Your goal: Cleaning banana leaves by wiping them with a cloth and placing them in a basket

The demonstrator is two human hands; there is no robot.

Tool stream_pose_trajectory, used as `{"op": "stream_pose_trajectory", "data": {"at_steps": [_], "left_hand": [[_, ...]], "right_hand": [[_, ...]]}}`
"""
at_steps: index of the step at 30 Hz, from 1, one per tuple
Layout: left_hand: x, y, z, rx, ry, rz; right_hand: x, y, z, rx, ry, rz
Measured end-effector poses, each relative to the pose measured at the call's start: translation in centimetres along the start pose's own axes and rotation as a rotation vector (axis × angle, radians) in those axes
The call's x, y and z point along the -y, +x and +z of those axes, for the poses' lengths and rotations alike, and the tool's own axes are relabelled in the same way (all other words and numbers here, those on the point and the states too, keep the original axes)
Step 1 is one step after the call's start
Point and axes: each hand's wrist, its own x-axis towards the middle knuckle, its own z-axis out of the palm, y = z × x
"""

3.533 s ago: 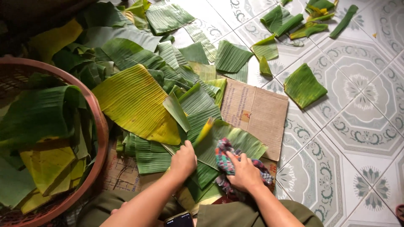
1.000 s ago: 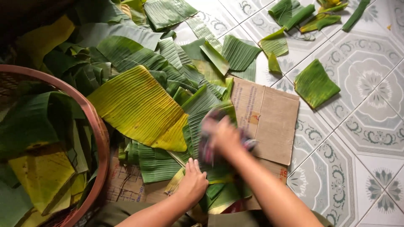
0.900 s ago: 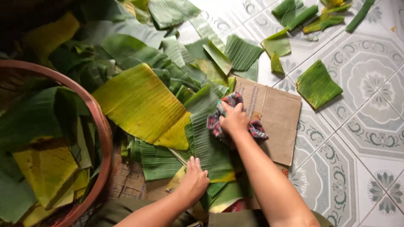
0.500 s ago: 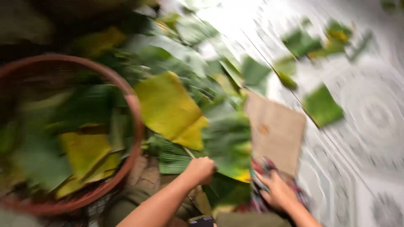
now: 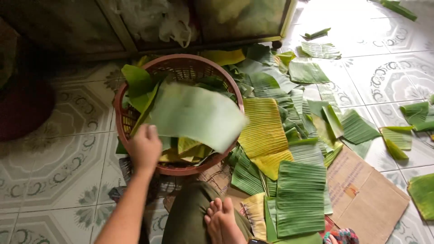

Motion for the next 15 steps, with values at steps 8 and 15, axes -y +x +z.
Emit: {"op": "stream_pose_trajectory", "data": {"at_steps": [8, 15], "left_hand": [[-0.4, 0.8, -0.4, -0.159, 0.371, 0.374], [-7.8, 2.8, 9.7, -0.079, 0.215, 0.714]], "right_hand": [[-1.7, 2.0, -1.5, 0.245, 0.063, 0.072], [-8.2, 11.4, -6.2, 0.553, 0.409, 0.36]]}}
